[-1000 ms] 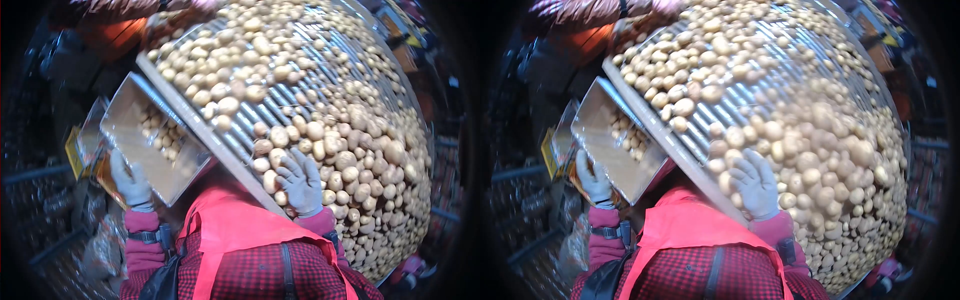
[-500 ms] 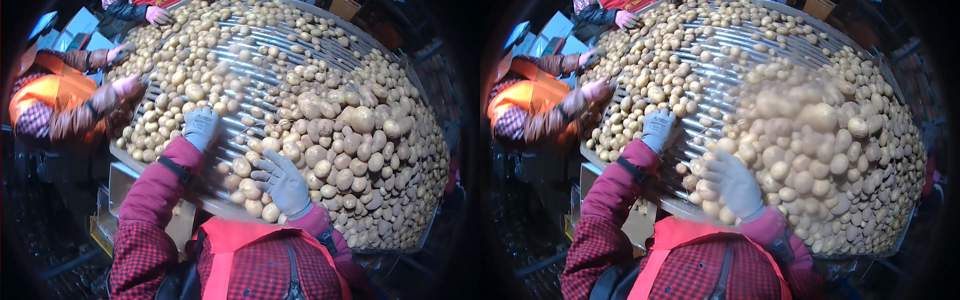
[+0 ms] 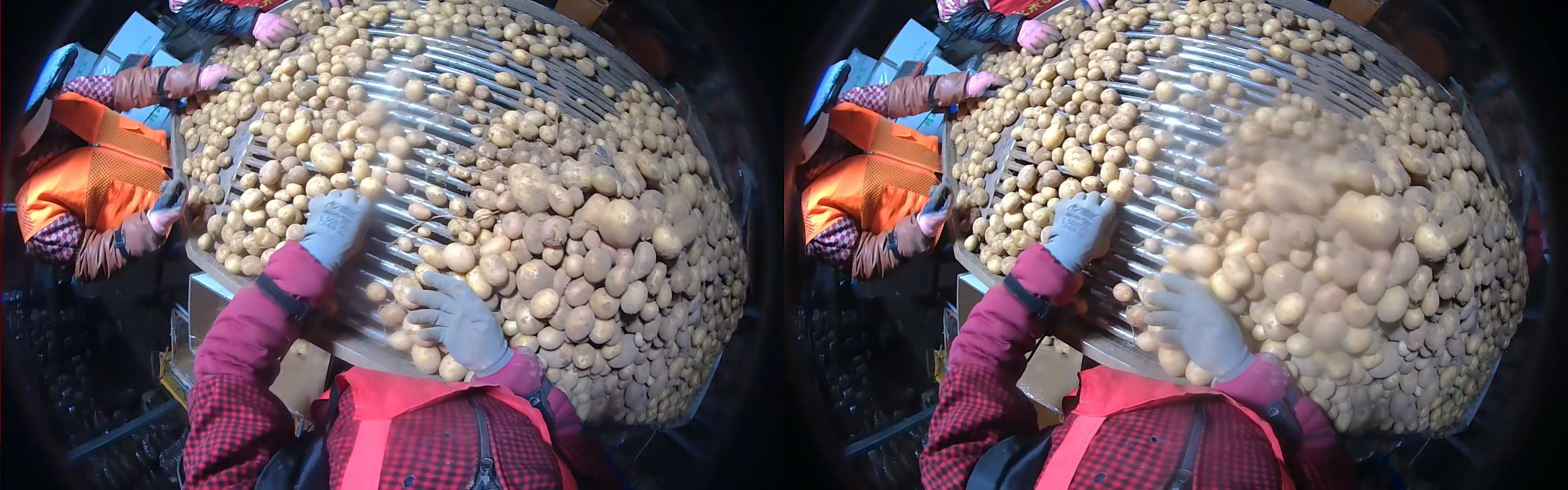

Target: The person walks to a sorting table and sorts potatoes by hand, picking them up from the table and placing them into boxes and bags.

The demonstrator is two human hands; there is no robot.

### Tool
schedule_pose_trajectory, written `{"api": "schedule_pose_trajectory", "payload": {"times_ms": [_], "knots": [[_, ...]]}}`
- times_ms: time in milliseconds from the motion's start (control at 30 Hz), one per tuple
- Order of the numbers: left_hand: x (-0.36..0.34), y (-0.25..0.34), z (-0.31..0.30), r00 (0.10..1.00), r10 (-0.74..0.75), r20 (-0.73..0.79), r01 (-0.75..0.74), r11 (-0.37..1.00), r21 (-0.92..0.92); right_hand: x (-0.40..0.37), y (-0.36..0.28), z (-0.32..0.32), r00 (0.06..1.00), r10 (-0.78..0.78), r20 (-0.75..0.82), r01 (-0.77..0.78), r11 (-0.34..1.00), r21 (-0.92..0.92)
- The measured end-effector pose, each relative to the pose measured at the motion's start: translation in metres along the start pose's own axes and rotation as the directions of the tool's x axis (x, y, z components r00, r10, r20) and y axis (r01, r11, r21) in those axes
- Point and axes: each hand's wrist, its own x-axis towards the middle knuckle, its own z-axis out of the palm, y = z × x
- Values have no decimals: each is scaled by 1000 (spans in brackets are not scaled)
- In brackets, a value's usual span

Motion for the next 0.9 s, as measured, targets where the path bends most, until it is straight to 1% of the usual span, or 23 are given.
{"api": "schedule_pose_trajectory", "payload": {"times_ms": [67, 100, 133, 167, 200, 233, 267, 300, 333, 400, 433, 467, 500, 533, 567, 600, 667, 700, 733, 767, 800, 867, 900], "knots": [[6, -2, 2, 999, 23, 34, -23, 1000, 3, 1, 0, -2, 999, 35, 8, -35, 998, 57], [3, -1, -10, 995, 52, -87, -62, 990, -125, 2, -1, -3, 999, 47, 10, -48, 995, 83], [0, 6, -23, 987, 38, -154, -87, 942, -324, 3, -2, -5, 999, 39, 9, -39, 994, 103], [-5, 16, -40, 977, 14, -212, -122, 852, -509, 3, -1, -6, 999, 32, 5, -32, 991, 127], [-8, 27, -61, 987, 75, -141, -151, 730, -666, 4, 1, -7, 1000, 29, 1, -29, 988, 152], [-10, 32, -65, 955, 226, -193, -295, 642, -707, 2, 0, 3, 995, 10, -101, 5, 989, 145], [-14, 39, -75, 926, 325, -193, -347, 524, -778, 5, -7, 14, 989, 3, -146, 14, 993, 114], [-8, 41, -74, 901, 361, -243, -411, 527, -744, 3, -9, 17, 987, -71, -142, 56, 992, -110], [-1, 41, -72, 870, 398, -290, -475, 524, -707, 1, -10, 18, 982, -144, -126, 96, 940, -327], [23, 31, -64, 895, 358, -266, -445, 742, -501, -2, -16, 24, 991, -34, -128, 21, 994, -106], [45, 22, -39, 922, 321, -216, -373, 886, -274, -3, -20, 23, 992, 8, -127, -7, 1000, 5], [50, 20, -25, 924, 313, -218, -362, 901, -240, -2, -15, 18, 993, 8, -118, -1, 999, 55], [55, 14, -18, 950, 299, -89, -311, 929, -203, -1, -5, 8, 994, 7, -110, 4, 995, 104], [57, -3, 4, 929, 302, -213, -341, 923, -178, -1, -1, 0, 994, 8, -105, 8, 989, 151], [57, -19, 15, 937, 275, -215, -304, 945, -117, -2, -6, 4, 992, -7, -129, 1, 999, -52], [54, -32, 22, 946, 246, -210, -264, 963, -60, -3, -5, 1, 991, -19, -133, 14, 999, -44], [44, -49, 10, 949, 165, -270, -193, 978, -80, -2, 0, -4, 991, -31, -126, 29, 999, -22], [42, -62, 13, 957, 136, -257, -152, 987, -46, -4, -3, -3, 992, -85, -91, 76, 992, -99], [43, -75, 19, 963, 102, -249, -108, 994, -11, -2, -3, -7, 996, -55, -72, 57, 998, 20], [46, -88, 29, 928, 72, -366, -90, 995, -31, 1, -1, -13, 998, -30, -51, 37, 990, 137], [46, -93, 15, 962, 27, -271, -40, 998, -42, 2, 1, -16, 1000, -3, -28, 9, 968, 250], [55, -132, 46, 915, -13, -402, 50, 995, 81, -1, -1, -10, 997, -64, -36, 67, 994, 85], [59, -138, 40, 920, -105, -378, 164, 979, 125, -1, -1, -9, 997, -70, -34, 71, 996, 47]]}}
